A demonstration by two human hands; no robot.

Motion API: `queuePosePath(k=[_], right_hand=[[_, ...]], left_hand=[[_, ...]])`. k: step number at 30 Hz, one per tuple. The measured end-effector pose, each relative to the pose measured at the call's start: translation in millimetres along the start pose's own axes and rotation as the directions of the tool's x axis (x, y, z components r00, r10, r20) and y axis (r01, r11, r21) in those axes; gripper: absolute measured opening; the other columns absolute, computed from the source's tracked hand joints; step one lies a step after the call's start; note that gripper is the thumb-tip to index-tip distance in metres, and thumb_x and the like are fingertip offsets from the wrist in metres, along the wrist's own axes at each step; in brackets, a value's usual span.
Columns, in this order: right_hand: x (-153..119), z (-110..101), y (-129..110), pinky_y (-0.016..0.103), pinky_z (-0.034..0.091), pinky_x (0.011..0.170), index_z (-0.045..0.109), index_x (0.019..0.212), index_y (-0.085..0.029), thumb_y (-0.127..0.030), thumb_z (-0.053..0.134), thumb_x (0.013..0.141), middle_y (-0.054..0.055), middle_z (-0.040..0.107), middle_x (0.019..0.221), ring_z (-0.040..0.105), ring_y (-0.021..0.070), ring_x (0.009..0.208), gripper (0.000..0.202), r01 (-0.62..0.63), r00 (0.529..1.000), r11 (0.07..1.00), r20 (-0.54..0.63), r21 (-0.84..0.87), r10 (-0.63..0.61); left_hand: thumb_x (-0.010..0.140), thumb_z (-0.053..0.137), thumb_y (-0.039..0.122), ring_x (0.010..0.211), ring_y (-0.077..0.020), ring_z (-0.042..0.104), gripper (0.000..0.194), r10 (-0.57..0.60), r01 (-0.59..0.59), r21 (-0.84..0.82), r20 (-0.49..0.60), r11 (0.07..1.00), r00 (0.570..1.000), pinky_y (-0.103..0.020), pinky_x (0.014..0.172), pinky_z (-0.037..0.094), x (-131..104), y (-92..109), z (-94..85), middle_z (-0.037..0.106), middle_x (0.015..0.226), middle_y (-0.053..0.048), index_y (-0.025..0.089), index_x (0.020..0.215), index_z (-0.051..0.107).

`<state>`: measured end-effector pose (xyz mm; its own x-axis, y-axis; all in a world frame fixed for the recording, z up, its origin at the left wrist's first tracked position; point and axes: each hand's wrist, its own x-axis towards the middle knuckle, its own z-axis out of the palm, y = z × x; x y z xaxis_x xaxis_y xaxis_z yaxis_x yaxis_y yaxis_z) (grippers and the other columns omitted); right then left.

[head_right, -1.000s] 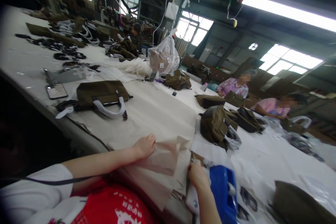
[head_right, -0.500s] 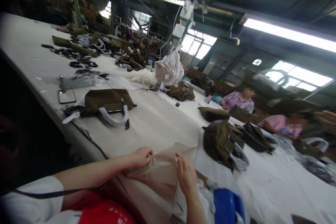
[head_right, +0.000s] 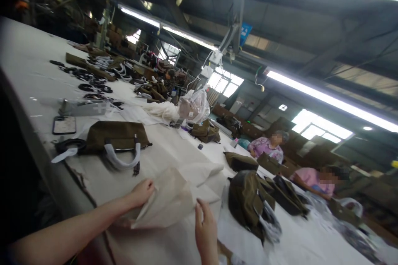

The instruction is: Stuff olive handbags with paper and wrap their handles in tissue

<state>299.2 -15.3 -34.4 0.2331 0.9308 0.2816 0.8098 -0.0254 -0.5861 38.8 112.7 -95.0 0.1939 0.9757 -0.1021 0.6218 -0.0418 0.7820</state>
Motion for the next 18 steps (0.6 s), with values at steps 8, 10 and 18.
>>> queuePosePath(k=[8, 10, 18], right_hand=[[-2.3, 37.4, -37.1, 0.034, 0.045, 0.096, 0.071, 0.108, -0.016, -0.058, 0.019, 0.098, 0.005, 0.070, 0.061, 0.071, 0.0225, 0.081, 0.068, -0.052, 0.829, 0.995, 0.559, 0.081, -0.002], [-11.6, 45.2, -32.8, 0.032, 0.049, 0.086, 0.072, 0.106, -0.014, -0.058, 0.023, 0.098, 0.002, 0.064, 0.047, 0.071, 0.0218, 0.067, 0.067, -0.126, 0.746, 0.992, 0.661, 0.020, 0.081], [1.7, 36.5, -19.4, 0.037, 0.048, 0.087, 0.070, 0.097, -0.015, -0.062, 0.029, 0.091, 0.011, 0.074, 0.078, 0.069, 0.0270, 0.086, 0.063, -0.127, 0.878, 0.992, 0.462, -0.029, 0.126]], left_hand=[[0.084, 0.052, 0.013, 0.081, -0.0160, 0.057, 0.009, 0.073, -0.078, -0.160, -0.037, 0.984, 0.997, -0.024, 0.074, 0.037, -12.7, 1.7, -2.5, 0.064, 0.083, -0.004, 0.016, 0.079, 0.058], [0.084, 0.052, 0.013, 0.082, -0.0164, 0.057, 0.009, 0.016, -0.030, -0.213, -0.071, 0.977, 0.997, -0.024, 0.074, 0.038, -6.2, -4.1, -5.7, 0.063, 0.083, -0.004, 0.016, 0.077, 0.057], [0.088, 0.044, 0.026, 0.063, -0.0187, 0.060, 0.019, -0.332, 0.258, -0.486, -0.070, 0.835, 0.941, -0.026, 0.053, 0.040, 22.1, -53.9, -26.8, 0.065, 0.074, -0.007, 0.014, 0.083, 0.058]])
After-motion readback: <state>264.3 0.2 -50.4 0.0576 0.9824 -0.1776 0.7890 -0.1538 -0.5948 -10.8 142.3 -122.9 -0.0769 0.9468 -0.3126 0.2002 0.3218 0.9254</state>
